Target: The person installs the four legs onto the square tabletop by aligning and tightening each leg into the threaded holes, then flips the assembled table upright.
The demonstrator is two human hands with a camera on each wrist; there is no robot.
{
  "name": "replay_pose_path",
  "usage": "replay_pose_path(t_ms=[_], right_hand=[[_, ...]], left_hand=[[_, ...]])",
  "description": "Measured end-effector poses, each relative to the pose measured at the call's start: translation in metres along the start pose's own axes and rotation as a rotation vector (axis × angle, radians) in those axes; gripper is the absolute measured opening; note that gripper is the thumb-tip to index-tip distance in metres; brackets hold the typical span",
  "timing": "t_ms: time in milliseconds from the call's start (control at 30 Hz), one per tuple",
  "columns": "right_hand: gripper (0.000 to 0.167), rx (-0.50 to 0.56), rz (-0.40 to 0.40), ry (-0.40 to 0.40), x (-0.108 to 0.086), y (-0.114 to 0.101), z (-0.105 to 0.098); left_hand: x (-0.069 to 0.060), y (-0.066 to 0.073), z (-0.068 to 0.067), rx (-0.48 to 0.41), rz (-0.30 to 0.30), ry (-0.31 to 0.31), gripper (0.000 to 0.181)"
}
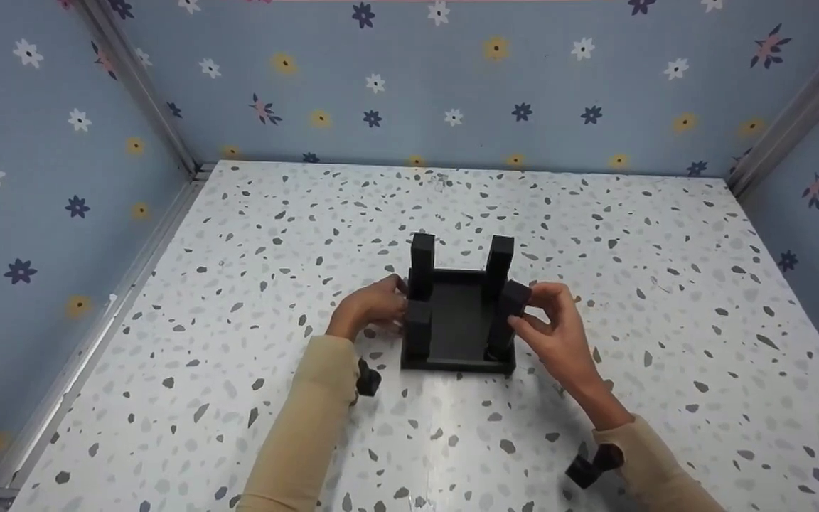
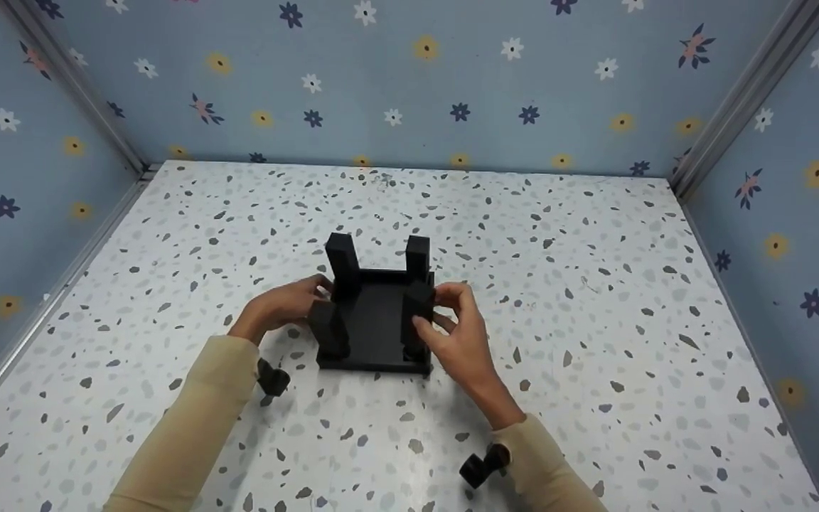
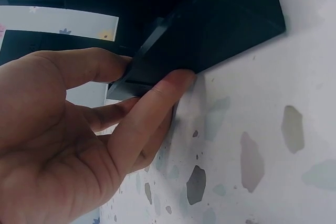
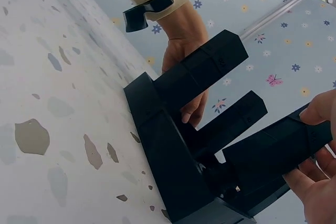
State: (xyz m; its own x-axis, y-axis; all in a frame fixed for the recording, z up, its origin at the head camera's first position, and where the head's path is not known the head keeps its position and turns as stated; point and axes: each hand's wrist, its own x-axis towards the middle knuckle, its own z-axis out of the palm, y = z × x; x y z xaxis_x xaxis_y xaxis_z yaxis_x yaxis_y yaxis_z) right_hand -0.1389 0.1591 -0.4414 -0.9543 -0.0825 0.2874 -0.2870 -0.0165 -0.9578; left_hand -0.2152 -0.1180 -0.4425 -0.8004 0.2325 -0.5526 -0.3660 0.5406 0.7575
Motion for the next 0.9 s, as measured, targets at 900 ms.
replay_pose_path(t_ms=[900], right_hand=[[0.049,-0.080,-0.140,-0.072,-0.015,0.005,0.002]], left_hand=[[-0.004,0.002,-0.001,0.092,-0.040,0.005,0.053]])
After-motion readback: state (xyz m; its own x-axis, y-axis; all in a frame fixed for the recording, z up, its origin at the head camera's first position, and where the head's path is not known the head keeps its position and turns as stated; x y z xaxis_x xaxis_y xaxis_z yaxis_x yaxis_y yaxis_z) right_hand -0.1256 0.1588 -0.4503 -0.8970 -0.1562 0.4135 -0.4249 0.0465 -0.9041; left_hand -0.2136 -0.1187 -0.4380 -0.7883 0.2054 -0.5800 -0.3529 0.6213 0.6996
